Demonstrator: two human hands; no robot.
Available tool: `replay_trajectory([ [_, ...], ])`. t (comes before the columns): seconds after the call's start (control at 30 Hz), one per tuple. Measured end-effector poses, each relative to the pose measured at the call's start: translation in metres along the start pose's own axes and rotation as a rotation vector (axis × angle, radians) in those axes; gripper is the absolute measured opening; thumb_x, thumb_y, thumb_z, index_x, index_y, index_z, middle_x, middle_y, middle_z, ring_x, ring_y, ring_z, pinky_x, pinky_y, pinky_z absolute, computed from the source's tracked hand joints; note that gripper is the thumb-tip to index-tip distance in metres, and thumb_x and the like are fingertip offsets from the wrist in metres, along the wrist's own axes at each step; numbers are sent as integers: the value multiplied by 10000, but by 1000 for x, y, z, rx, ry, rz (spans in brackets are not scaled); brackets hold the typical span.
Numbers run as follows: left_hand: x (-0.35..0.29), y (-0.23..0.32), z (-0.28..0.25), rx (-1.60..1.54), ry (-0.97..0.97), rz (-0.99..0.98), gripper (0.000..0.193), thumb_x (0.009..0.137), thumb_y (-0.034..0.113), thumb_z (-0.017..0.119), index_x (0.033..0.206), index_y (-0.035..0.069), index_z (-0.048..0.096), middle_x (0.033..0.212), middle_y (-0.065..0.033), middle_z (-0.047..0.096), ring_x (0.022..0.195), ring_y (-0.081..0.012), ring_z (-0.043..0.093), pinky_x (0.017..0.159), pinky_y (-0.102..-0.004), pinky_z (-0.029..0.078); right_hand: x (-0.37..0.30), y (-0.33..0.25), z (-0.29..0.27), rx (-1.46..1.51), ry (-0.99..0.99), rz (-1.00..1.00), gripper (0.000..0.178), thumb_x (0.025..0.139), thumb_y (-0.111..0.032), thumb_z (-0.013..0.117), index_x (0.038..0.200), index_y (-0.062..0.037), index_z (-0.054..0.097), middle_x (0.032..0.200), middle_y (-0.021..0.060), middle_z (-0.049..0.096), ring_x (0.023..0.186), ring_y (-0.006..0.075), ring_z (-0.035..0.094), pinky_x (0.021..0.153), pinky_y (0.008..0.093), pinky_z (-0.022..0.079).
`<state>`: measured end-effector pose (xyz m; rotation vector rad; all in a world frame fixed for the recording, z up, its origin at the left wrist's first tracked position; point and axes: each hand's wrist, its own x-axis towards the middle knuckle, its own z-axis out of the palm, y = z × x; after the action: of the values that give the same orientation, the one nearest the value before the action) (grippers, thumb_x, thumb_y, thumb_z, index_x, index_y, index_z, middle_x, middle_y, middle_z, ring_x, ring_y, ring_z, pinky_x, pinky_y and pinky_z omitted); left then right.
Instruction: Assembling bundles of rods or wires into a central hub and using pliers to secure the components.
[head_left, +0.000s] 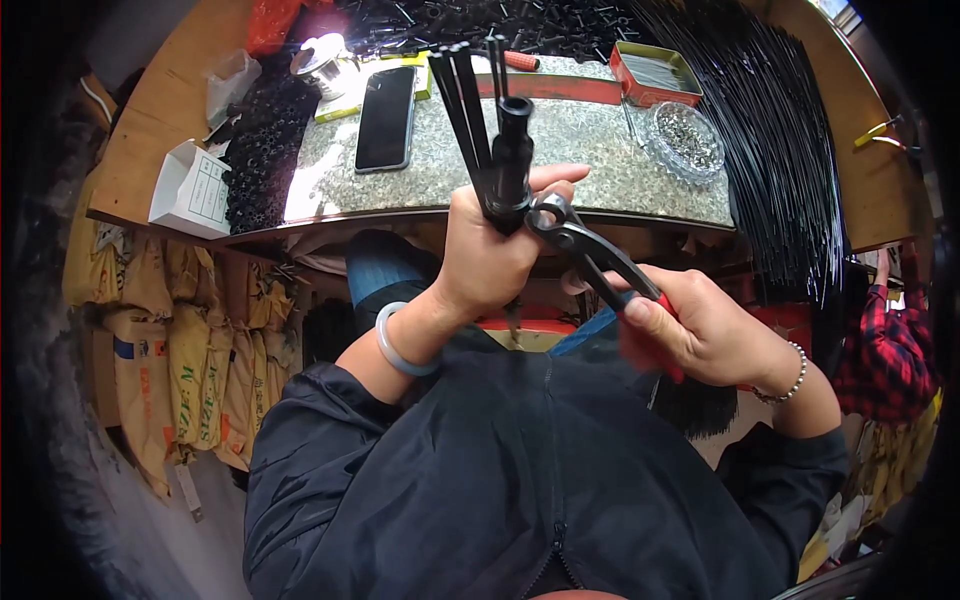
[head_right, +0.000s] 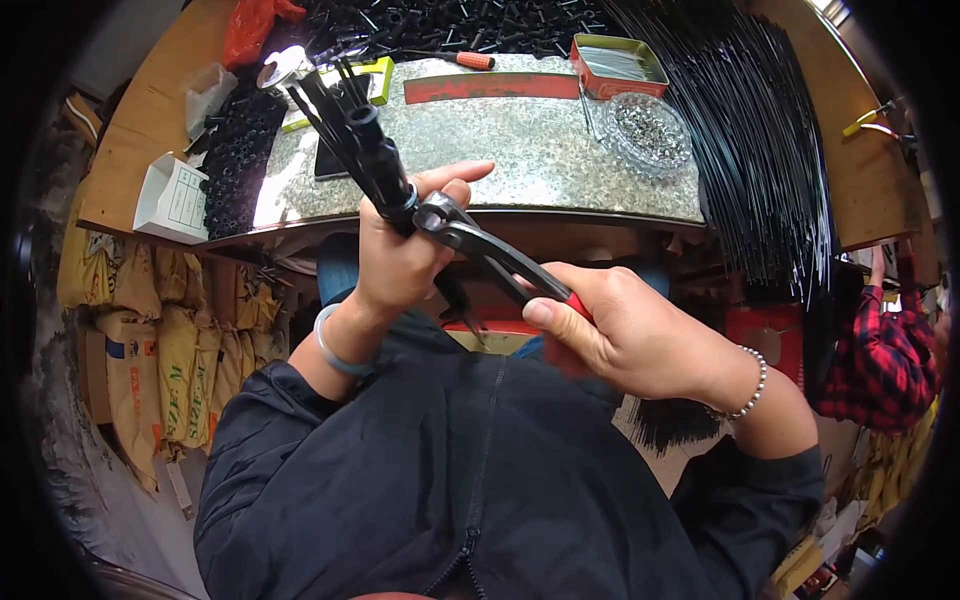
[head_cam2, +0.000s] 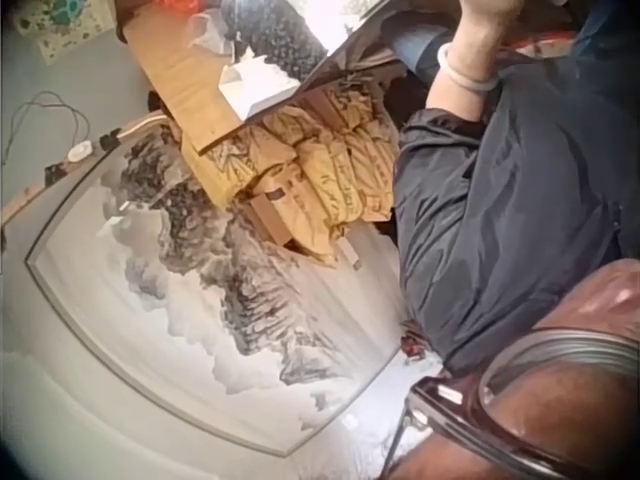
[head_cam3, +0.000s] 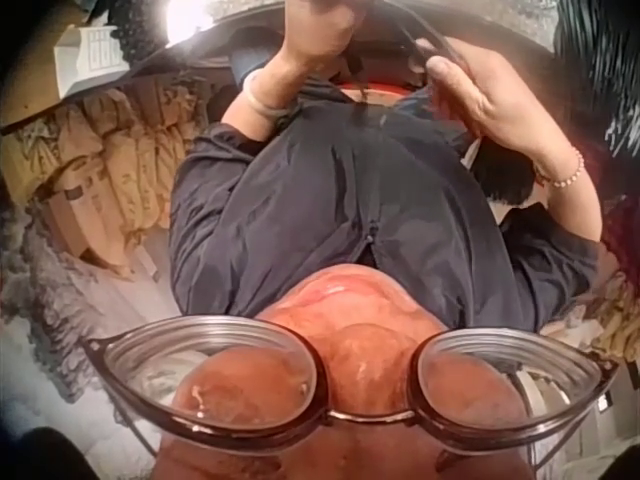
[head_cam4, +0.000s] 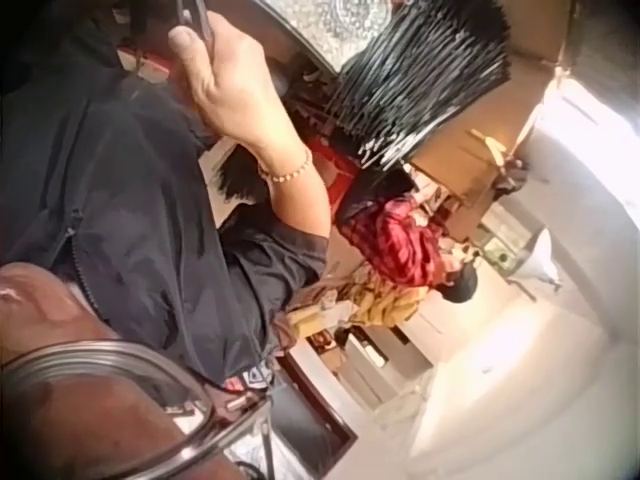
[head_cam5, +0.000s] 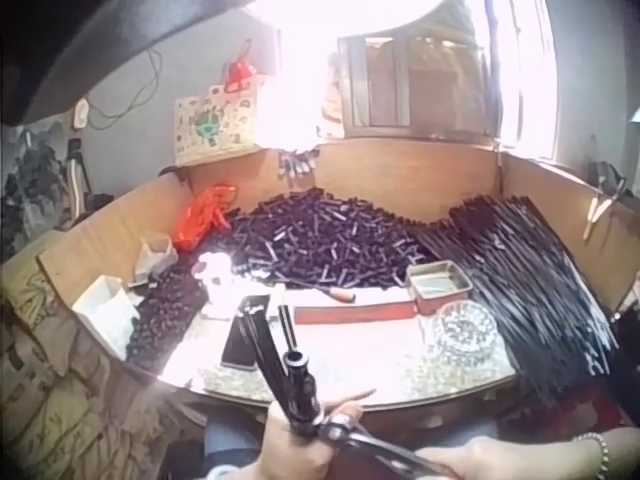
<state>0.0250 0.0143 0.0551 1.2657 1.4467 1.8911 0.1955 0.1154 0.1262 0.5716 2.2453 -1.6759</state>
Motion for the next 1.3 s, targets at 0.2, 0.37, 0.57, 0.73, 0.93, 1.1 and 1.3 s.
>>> replay_trajectory([
  [0.2,3,10,-4,-79,-18,-124,250,912,155,522,1051,-23,628,534,76,451,463,8,370,422,-176,240,4,8,3,-130,92,-171,238,957,-242,423,967,-8,465,548,30,493,468,96,483,463,234,396],
  [0.37,4,6,-6,121,-52,30,194,896,131,554,973,-8,666,602,62,506,558,1,408,491,-180,313,-4,-4,-4,-301,146,-108,240,954,-245,435,943,-6,448,531,41,456,464,115,432,458,262,373],
  [0.57,13,7,-22,126,57,91,198,898,87,533,1043,-6,630,550,64,464,475,5,365,430,-184,272,15,-5,-3,-278,209,-229,259,944,-246,459,1031,-6,416,647,88,485,560,150,462,547,294,404],
  [0.73,22,16,-42,-374,91,-52,301,941,148,463,1159,-50,526,480,54,382,355,-28,292,365,-182,258,66,79,-13,-830,670,-228,365,901,-222,509,1190,-27,401,981,164,524,867,291,547,736,364,446],
  [0.93,11,23,-34,-179,145,-53,261,939,100,452,1148,-33,534,497,64,370,384,-10,299,374,-181,253,109,107,-23,-1226,906,-154,398,804,-239,605,1155,-83,503,956,98,522,859,253,523,731,397,407],
  [1.1,-12,16,-38,6,242,11,245,920,53,462,1120,-53,555,582,41,460,409,-18,356,385,-177,296,69,78,30,-741,776,-675,332,681,-126,668,996,-54,590,931,121,574,854,285,533,738,386,427],
  [1.3,-47,35,-46,-807,176,180,334,908,369,493,880,39,537,965,-88,535,917,-230,518,894,-365,406,30,118,111,287,288,-582,814,778,-411,675,1345,-8,253,1291,156,432,1160,268,459,978,364,371],
])
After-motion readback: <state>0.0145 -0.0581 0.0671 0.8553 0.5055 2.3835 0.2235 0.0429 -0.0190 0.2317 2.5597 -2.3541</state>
